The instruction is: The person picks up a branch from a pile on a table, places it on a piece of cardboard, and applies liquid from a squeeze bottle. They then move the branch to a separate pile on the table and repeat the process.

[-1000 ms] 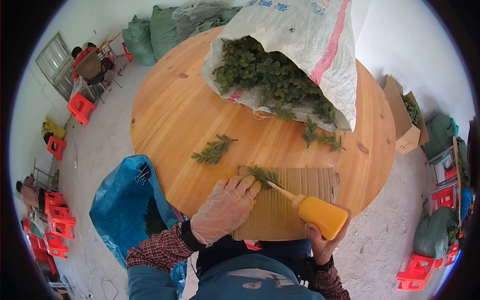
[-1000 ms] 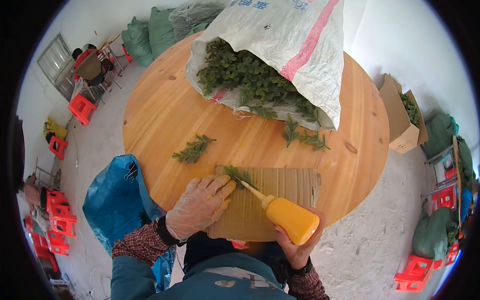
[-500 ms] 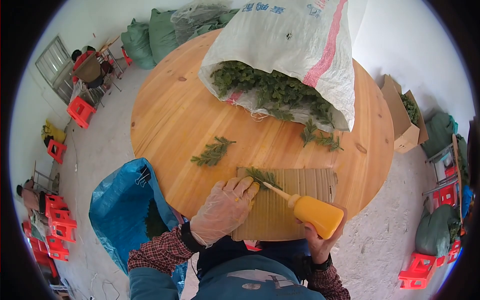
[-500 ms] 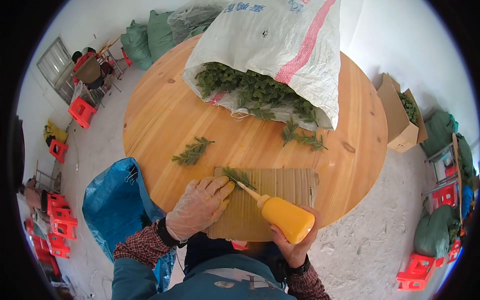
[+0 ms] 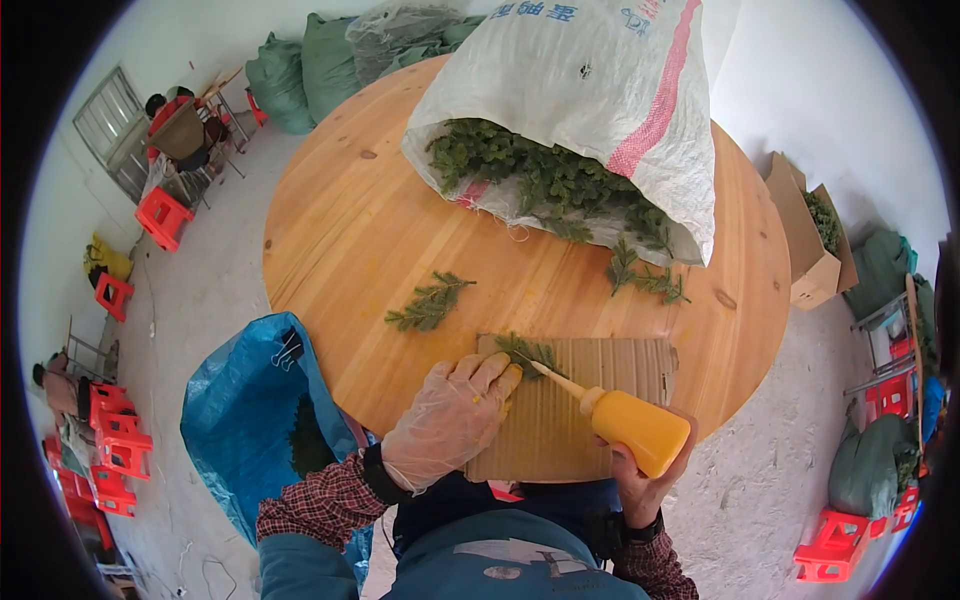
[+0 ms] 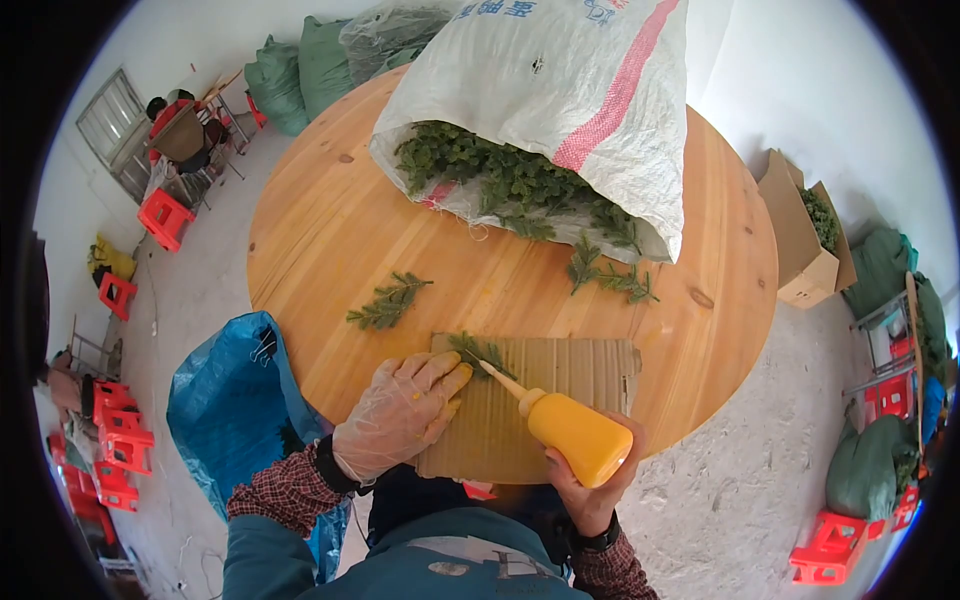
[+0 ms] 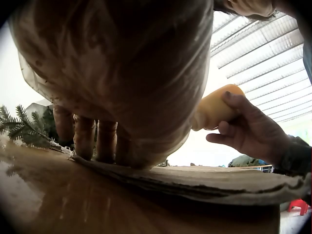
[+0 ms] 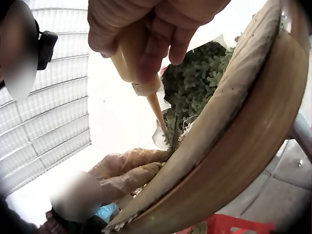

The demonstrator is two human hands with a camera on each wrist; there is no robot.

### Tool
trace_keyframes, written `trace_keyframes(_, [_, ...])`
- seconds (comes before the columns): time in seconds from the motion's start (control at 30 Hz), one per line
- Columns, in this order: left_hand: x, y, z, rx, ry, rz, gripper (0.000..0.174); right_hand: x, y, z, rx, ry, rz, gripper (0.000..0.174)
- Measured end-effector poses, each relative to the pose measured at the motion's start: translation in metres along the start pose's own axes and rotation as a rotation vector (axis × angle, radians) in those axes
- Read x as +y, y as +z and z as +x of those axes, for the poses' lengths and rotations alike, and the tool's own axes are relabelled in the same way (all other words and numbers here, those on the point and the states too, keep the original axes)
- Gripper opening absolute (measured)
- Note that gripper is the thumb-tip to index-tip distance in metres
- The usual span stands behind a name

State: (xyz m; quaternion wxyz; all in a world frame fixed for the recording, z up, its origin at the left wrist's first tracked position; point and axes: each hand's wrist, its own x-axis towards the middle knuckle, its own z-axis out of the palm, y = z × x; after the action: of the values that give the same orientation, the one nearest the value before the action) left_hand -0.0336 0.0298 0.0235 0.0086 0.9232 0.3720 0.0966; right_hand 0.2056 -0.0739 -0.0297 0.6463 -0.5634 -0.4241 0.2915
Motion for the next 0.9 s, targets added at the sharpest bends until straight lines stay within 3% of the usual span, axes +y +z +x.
trace_keyframes(0.5, [0.004, 0.000, 0.001, -0.010, -0.016, 0.006, 0.049, -0.005, -0.018, -0.007, 0.064, -0.100, -0.110, 0.075])
trace_keyframes(0.9, [0.004, -0.002, 0.001, 0.002, -0.002, 0.043, 0.045, -0.017, -0.025, -0.010, 0.130, 0.044, 0.054, 0.072])
